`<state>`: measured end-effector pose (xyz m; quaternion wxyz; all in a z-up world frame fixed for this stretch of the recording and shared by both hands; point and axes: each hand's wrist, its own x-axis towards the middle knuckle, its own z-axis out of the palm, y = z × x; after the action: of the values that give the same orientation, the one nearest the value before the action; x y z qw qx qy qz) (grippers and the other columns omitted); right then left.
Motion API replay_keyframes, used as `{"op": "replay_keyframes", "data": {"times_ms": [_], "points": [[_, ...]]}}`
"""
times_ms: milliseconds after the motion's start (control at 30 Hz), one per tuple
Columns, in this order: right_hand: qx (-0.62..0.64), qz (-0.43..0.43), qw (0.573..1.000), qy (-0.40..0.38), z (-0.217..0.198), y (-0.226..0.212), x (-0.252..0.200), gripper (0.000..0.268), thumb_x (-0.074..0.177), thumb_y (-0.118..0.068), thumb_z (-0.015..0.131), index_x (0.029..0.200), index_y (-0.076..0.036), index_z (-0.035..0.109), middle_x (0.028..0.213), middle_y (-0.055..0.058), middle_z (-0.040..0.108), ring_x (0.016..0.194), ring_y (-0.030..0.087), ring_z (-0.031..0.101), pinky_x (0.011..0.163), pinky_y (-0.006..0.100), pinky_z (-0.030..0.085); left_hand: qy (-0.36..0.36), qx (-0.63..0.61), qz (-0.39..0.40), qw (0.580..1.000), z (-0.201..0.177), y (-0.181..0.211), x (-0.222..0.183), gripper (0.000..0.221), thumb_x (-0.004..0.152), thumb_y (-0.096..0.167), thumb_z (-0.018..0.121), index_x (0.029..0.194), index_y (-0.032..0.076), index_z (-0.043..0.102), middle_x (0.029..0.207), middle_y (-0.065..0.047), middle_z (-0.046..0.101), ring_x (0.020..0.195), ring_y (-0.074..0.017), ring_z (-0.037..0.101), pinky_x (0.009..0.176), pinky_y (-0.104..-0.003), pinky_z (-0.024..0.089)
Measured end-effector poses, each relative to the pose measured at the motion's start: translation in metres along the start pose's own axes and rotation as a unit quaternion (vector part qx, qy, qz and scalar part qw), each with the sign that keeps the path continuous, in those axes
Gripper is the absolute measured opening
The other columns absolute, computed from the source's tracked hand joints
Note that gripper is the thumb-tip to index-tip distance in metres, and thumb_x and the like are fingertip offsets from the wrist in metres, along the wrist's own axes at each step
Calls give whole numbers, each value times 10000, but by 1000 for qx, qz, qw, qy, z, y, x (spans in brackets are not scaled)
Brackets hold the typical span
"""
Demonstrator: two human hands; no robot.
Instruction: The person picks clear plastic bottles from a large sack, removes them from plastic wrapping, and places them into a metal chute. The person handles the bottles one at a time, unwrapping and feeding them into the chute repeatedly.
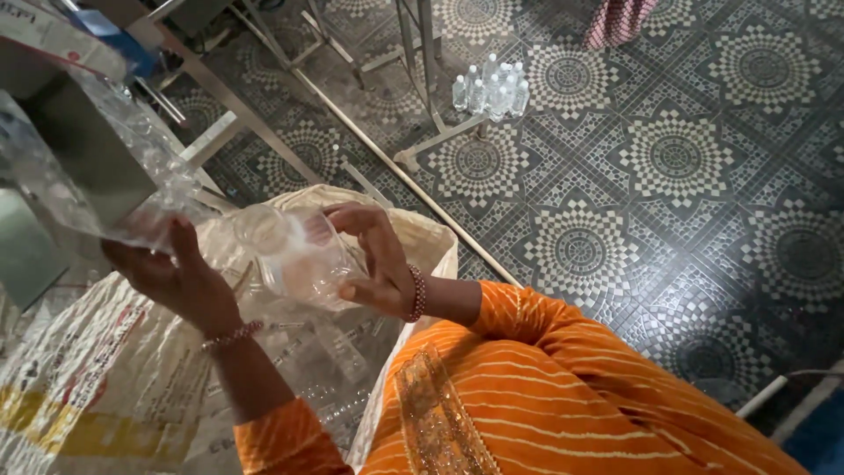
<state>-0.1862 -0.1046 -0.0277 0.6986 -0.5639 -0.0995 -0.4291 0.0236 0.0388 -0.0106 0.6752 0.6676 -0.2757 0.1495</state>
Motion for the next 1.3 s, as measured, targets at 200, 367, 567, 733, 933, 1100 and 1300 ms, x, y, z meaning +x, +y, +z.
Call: {"op": "replay_keyframes", "data": {"times_ms": [200, 367, 567, 733, 933, 1100, 1300], "points": [[-29, -26, 999, -17, 1, -2, -1, 649, 982, -403, 695, 1455, -64, 408, 1384, 98, 472, 1325, 184, 488, 1185, 353, 399, 34, 349, 32, 936, 3, -1, 29, 821, 1003, 449, 720, 1520, -44, 315, 1539, -195, 371, 1308, -307, 496, 1084, -394, 454], [0, 16, 1000, 7, 4, -2, -7, 664, 980, -341, 710, 1469, -42, 376, 1321, 93, 494, 1250, 174, 509, 1129, 353, 424, -48, 168, 35, 984, 3, -10, 28, 822, 1085, 460, 755, 1558, -72, 345, 1537, -255, 440, 1436, -363, 469, 1244, -451, 381], [48, 71, 996, 14, 16, -4, -16, 591, 1006, -277, 693, 1444, -36, 377, 1306, 95, 526, 1194, 183, 576, 1078, 358, 476, -2, 145, -39, 989, -4, -14, 1, 1126, 919, 677, 791, 1604, -3, 212, 1461, -209, 491, 1287, -312, 596, 986, -411, 624], [39, 110, 993, 30, 25, -5, -24, 632, 997, -306, 691, 1458, -24, 364, 1356, 104, 513, 1253, 187, 538, 1172, 382, 428, 88, 170, 7, 982, -26, 0, -41, 932, 996, 624, 736, 1573, 23, 318, 1510, -178, 475, 1365, -281, 565, 1086, -404, 615], [-68, 133, 989, 3, 30, -8, -36, 725, 955, -337, 750, 1487, -22, 372, 1440, 118, 481, 1374, 220, 497, 1204, 399, 419, 81, 98, -44, 991, -4, 58, -87, 779, 989, 579, 732, 1449, 15, 454, 1409, -132, 569, 1305, -263, 606, 1031, -390, 583], [-79, 139, 987, -13, 31, -13, -41, 759, 938, -344, 763, 1517, -43, 373, 1498, 118, 469, 1396, 217, 485, 1195, 386, 422, -68, 17, -70, 995, -3, 81, -109, 786, 1045, 626, 565, 1475, -29, 505, 1428, -126, 562, 1324, -241, 543, 1123, -373, 472], [13, 196, 981, 1, 27, -12, -50, 728, 980, -281, 714, 1541, -35, 320, 1505, 129, 440, 1438, 224, 444, 1226, 382, 375, -130, -60, -129, 981, -9, 77, -127, 892, 1033, 669, 476, 1536, -66, 413, 1534, -163, 497, 1369, -247, 494, 1128, -389, 402]]}}
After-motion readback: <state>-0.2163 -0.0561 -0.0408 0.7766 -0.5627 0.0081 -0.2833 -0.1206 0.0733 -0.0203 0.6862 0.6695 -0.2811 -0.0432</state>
